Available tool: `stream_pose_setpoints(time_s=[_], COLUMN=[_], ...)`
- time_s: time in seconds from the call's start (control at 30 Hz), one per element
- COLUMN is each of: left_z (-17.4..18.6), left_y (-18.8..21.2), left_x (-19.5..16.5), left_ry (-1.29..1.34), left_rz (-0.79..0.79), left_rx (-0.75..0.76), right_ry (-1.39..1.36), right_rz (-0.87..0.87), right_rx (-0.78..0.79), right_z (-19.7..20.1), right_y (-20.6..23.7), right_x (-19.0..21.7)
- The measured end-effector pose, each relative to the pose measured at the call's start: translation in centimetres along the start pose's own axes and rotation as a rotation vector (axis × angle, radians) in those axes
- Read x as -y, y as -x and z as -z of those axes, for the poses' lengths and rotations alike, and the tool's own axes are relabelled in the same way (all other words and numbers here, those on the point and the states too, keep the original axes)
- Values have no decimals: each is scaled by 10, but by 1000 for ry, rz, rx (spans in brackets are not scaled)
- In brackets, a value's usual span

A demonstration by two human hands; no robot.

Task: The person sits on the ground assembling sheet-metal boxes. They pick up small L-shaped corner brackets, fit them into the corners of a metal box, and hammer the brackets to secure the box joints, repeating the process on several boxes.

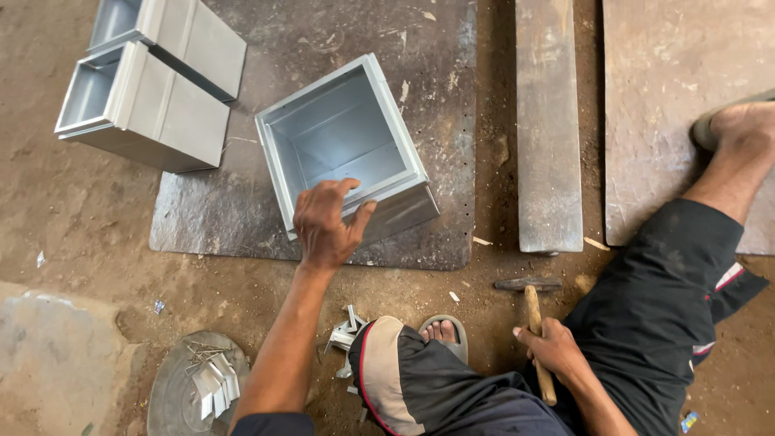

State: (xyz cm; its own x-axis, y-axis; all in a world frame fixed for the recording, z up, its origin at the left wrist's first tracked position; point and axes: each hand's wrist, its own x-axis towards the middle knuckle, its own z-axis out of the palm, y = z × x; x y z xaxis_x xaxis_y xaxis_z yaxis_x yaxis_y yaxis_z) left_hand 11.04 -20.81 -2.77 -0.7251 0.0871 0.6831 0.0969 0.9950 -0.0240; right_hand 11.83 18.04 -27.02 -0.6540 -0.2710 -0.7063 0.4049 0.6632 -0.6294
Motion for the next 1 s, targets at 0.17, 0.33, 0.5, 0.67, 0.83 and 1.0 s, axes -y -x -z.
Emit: stream_pose_setpoints(time_s=[0.17,0.33,0.5,0.67,0.83,1.0], left_z=[27,41,54,65,65,75], left_y=[63,154,215,228,213,213], left_x=[-19,-64,-103,-118,-129,-143], left_ry=[421,1269,1737,1826,1847,1857], left_rz=[385,933,1207,1236,1178,1178], left_rx=[-51,556,600,507,463,443], right_ry=[-67,-95,105,261,203,219], right_rz=[0,-10,77,136,128,146], right_rx=[6,45,-13,9,28,43], right_z=[-1,-2,-9,-5,1,0], right_y=[-6,-9,-6,-5,0,6], right_x=[-4,-8,-9,-8,-14,-27])
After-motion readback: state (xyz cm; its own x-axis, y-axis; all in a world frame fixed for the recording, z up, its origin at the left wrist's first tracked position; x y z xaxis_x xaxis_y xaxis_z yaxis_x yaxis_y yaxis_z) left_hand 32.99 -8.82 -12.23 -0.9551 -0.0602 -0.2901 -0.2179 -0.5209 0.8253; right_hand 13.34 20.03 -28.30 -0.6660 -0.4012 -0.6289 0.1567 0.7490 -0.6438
